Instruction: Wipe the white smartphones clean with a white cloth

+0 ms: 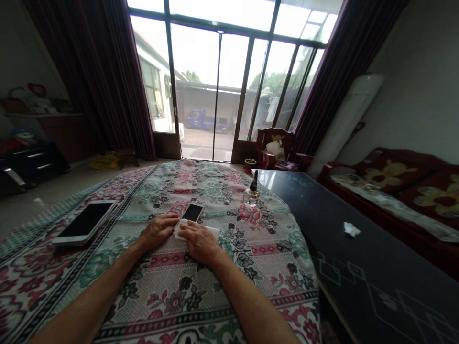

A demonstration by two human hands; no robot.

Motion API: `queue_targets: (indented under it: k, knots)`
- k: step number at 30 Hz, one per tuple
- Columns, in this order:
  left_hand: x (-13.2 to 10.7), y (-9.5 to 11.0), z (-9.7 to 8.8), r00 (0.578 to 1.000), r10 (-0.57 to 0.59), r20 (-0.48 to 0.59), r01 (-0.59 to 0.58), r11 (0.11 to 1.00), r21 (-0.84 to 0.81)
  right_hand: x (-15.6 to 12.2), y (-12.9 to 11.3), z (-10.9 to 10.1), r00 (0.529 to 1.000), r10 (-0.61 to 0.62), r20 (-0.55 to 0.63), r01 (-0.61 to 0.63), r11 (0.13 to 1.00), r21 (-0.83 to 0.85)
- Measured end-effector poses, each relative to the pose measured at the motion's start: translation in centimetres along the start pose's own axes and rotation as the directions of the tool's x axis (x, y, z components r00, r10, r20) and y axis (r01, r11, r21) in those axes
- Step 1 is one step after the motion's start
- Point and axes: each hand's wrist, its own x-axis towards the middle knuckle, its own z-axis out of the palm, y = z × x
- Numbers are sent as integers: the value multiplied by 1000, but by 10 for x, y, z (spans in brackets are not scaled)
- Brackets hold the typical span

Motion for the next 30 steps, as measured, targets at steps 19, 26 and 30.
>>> queue_targets:
  k: [19, 26, 30]
  knots:
    - [1, 2, 0, 1000, 11, -4, -11, 1000, -20, 64, 52, -3, 953, 281, -114, -291, 954, -74]
    - [1, 3, -1, 1000, 15, 3, -15, 1000, 9, 59, 27, -1, 980, 193, -49, -198, 973, -120]
    - [1, 8, -4, 1000, 23, 20, -23, 999, 22, 26, 9, 0, 996, 83, -30, -85, 992, -95]
